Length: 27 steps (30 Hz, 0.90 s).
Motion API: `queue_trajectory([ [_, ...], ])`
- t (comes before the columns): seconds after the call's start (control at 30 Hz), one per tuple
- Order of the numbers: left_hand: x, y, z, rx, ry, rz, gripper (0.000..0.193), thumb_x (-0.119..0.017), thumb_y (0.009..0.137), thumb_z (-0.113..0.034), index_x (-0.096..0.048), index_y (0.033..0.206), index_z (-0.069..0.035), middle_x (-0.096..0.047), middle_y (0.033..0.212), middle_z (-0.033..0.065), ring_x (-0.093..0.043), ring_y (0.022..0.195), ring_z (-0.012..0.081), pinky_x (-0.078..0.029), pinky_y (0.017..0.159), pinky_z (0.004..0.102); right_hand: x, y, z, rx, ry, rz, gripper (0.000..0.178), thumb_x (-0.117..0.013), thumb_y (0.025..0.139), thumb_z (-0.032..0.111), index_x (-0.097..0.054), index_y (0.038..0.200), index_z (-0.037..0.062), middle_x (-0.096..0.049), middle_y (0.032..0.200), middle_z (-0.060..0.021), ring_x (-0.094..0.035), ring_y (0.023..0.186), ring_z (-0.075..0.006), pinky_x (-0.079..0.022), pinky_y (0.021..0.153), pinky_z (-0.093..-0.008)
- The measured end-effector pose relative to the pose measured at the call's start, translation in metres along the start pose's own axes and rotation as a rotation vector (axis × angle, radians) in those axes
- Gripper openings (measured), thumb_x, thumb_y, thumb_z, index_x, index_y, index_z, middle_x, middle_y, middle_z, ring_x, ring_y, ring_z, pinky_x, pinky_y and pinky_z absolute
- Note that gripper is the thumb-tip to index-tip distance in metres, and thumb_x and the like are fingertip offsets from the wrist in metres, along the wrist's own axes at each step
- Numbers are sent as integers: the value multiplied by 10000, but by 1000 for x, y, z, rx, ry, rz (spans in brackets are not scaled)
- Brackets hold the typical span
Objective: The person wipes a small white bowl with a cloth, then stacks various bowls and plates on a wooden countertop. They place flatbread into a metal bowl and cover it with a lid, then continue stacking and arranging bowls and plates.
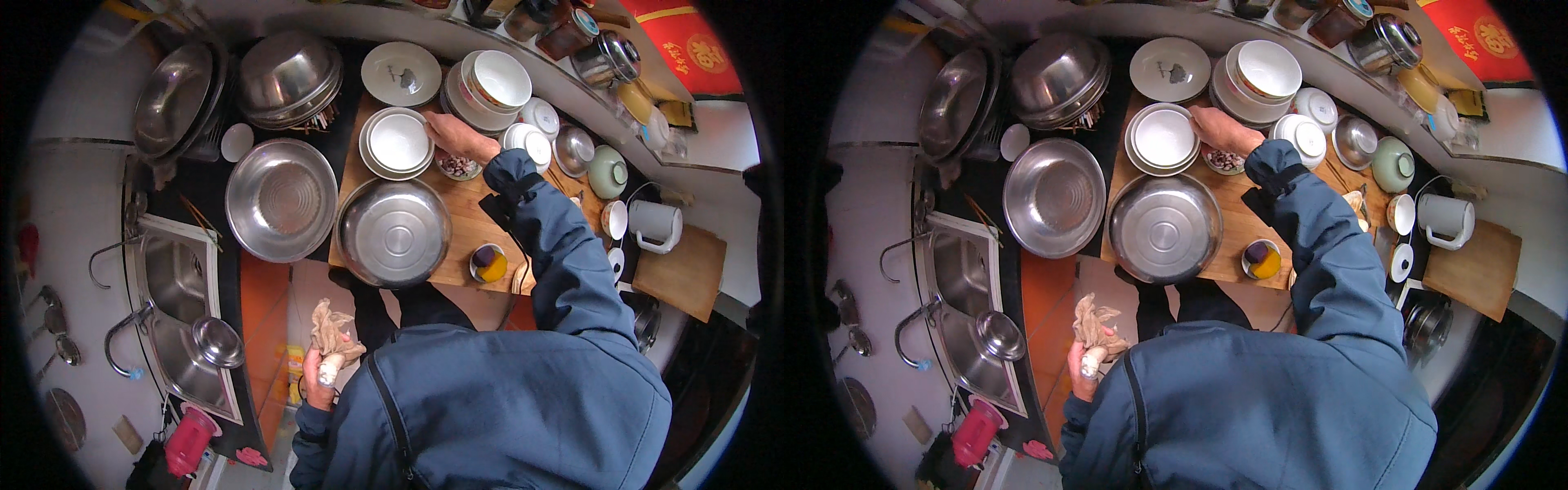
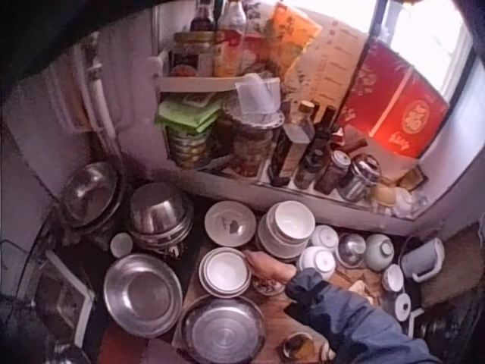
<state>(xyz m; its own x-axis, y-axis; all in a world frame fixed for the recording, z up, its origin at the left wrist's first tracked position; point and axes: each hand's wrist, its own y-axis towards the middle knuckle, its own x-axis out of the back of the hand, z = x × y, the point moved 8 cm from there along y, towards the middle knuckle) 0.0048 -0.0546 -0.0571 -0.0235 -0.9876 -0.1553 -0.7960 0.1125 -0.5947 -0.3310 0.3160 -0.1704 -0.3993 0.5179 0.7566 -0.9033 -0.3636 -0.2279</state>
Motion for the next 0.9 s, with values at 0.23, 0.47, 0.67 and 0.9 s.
queue_trajectory([
  [0.23, 1, -1, -2, -14, 37, -6, 395, -605, 934, -266, -619, 1222, 5, -657, 1163, 85, -657, 1059, 199, -526, 967, 367, 9, -8, 12, 75, 100, -77, 281, -473, 1038, 146, -587, 1191, -61, -681, 925, -289, -664, 913, -459, -519, 813, -517],
  [0.47, -6, 1, -2, 29, -19, -13, 389, -602, 921, -247, -619, 1218, 4, -657, 1160, 91, -660, 1057, 208, -529, 963, 374, 46, 0, 14, -93, 328, -228, 281, -463, 1051, 187, -544, 992, -76, -674, 803, -225, -730, 621, -272, -571, 581, -388],
  [0.67, -5, -2, -5, 18, -26, 2, 418, -599, 905, -269, -618, 1219, 6, -650, 1171, 91, -659, 1041, 208, -526, 954, 360, 47, 33, -15, -278, 432, -406, 256, -449, 1051, 134, -540, 1060, -105, -702, 800, -178, -741, 638, -247, -611, 535, -327],
  [0.9, 11, -11, 2, 16, 17, -51, 456, -597, 903, -304, -616, 1236, 7, -647, 1183, 91, -654, 1050, 202, -524, 956, 357, 22, 53, -44, -441, 842, -450, 374, -469, 1010, 107, -535, 1040, -260, -717, 927, -325, -765, 683, -351, -642, 592, -382],
])
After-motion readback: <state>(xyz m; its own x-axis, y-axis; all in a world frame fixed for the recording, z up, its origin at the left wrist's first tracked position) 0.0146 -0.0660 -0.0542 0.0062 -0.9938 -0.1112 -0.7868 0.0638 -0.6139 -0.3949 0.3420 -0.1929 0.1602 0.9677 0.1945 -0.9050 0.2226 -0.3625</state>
